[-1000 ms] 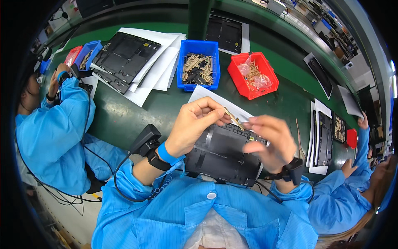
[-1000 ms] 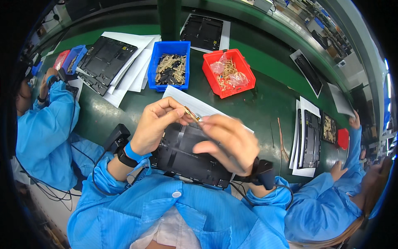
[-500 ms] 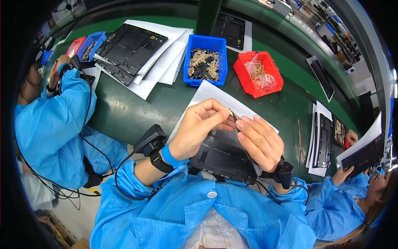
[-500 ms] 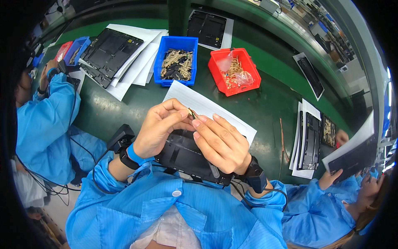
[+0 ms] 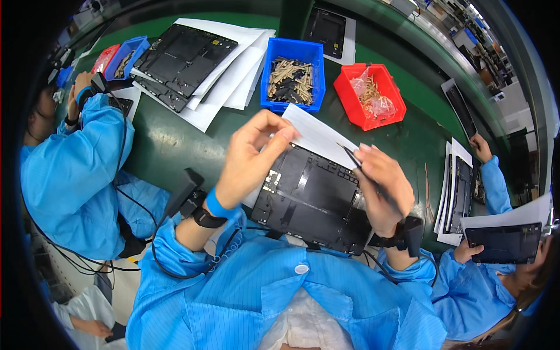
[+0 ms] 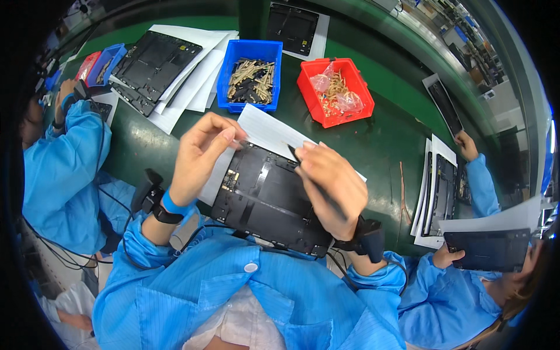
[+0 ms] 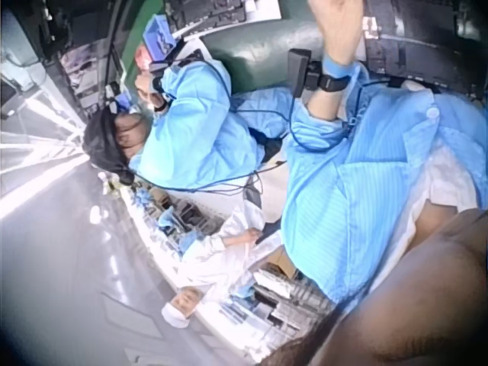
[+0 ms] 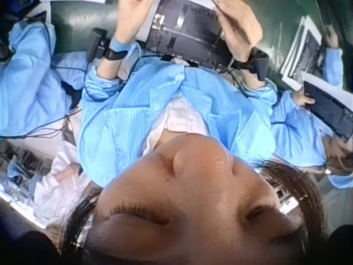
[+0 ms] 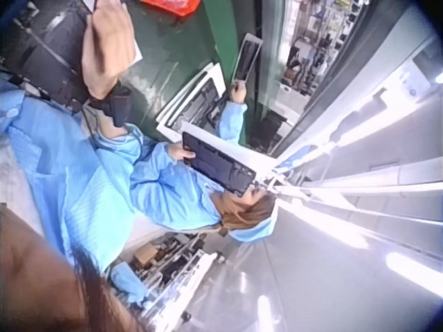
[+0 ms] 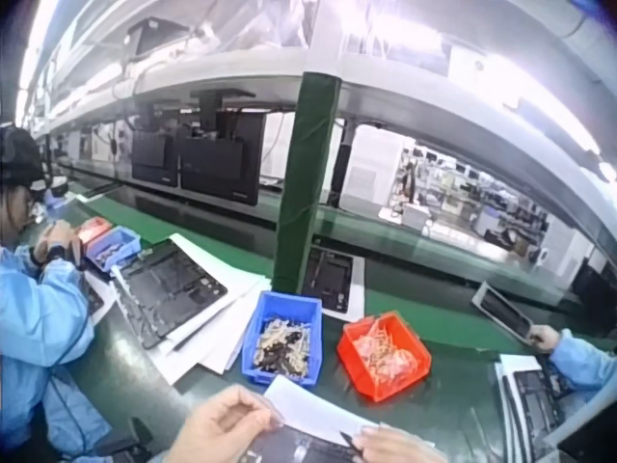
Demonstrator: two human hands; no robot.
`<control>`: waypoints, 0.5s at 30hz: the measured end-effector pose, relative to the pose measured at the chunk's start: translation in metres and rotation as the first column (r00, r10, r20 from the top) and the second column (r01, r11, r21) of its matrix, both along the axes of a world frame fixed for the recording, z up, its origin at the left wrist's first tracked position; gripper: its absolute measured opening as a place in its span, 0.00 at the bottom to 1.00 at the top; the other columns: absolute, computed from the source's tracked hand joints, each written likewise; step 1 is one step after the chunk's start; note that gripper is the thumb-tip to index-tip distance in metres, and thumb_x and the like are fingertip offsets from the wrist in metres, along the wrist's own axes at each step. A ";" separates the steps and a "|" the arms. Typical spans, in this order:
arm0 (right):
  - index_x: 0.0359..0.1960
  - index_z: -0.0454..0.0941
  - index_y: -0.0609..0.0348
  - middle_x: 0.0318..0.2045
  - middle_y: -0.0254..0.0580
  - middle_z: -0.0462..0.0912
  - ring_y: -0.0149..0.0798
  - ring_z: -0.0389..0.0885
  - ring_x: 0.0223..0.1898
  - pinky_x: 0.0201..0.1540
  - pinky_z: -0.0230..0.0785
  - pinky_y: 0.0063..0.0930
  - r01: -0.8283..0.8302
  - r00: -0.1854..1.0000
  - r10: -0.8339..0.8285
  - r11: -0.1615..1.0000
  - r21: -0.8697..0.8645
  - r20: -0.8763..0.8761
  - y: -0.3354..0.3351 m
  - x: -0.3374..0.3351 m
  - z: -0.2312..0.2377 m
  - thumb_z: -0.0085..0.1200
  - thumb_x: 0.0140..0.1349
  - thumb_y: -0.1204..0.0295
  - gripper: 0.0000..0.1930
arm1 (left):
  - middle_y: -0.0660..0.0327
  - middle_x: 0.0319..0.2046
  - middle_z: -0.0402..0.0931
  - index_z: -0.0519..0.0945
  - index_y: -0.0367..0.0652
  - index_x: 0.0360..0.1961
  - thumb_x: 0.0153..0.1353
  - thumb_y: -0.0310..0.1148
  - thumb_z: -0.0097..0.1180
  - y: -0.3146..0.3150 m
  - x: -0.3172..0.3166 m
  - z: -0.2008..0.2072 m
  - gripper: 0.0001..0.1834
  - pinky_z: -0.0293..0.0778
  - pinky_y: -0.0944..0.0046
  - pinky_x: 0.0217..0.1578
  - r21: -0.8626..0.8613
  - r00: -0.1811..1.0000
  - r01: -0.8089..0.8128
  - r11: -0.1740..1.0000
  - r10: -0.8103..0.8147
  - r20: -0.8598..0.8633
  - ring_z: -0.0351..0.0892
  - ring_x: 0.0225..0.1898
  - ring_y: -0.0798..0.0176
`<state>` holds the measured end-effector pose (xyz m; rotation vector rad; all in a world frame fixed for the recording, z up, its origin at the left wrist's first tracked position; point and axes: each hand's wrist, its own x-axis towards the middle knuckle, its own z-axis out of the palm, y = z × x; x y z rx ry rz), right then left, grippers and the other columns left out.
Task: The person assembles internal connectors and adhesive strips into a tablet chassis, taking components from bins and applying them with tweezers and an application tool.
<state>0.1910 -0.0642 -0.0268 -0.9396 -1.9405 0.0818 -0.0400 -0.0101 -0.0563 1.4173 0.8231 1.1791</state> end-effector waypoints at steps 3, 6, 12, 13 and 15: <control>0.37 0.81 0.68 0.40 0.47 0.86 0.41 0.85 0.45 0.51 0.76 0.34 0.018 0.961 -0.100 0.954 -0.301 -0.259 0.002 -0.009 -0.021 0.61 0.55 0.85 0.08 | 0.60 0.44 0.79 0.82 0.43 0.38 0.60 0.31 0.60 0.003 -0.017 -0.011 0.06 0.68 0.54 0.55 0.424 0.874 0.017 0.906 0.193 -0.447 0.76 0.50 0.57; 0.38 0.82 0.69 0.38 0.45 0.86 0.34 0.84 0.42 0.48 0.75 0.26 -0.048 0.909 -0.189 0.837 -0.545 -0.371 0.006 -0.017 -0.043 0.61 0.57 0.83 0.07 | 0.64 0.49 0.77 0.85 0.50 0.38 0.53 0.32 0.65 -0.004 -0.015 -0.024 0.10 0.57 0.46 0.61 0.629 0.666 0.219 0.746 0.357 -0.655 0.69 0.58 0.54; 0.38 0.82 0.68 0.38 0.43 0.87 0.31 0.84 0.41 0.46 0.75 0.23 -0.072 0.891 -0.236 0.771 -0.633 -0.388 0.016 -0.025 -0.058 0.62 0.58 0.82 0.07 | 0.66 0.53 0.74 0.86 0.52 0.42 0.52 0.35 0.66 -0.006 -0.013 -0.033 0.14 0.49 0.35 0.63 0.641 0.555 0.281 0.714 0.424 -0.716 0.64 0.62 0.54; 0.38 0.82 0.68 0.38 0.44 0.87 0.31 0.84 0.41 0.46 0.75 0.23 -0.079 0.889 -0.226 0.781 -0.620 -0.397 0.018 -0.026 -0.060 0.62 0.58 0.81 0.07 | 0.66 0.53 0.75 0.86 0.52 0.42 0.52 0.35 0.66 -0.005 -0.013 -0.034 0.14 0.49 0.35 0.63 0.639 0.560 0.279 0.716 0.420 -0.715 0.64 0.62 0.54; 0.38 0.81 0.68 0.38 0.44 0.87 0.31 0.84 0.41 0.46 0.75 0.23 -0.087 0.888 -0.215 0.790 -0.608 -0.406 0.019 -0.027 -0.062 0.62 0.58 0.81 0.07 | 0.66 0.53 0.75 0.85 0.52 0.43 0.52 0.36 0.66 -0.005 -0.013 -0.035 0.15 0.49 0.34 0.63 0.636 0.564 0.276 0.720 0.415 -0.714 0.64 0.63 0.54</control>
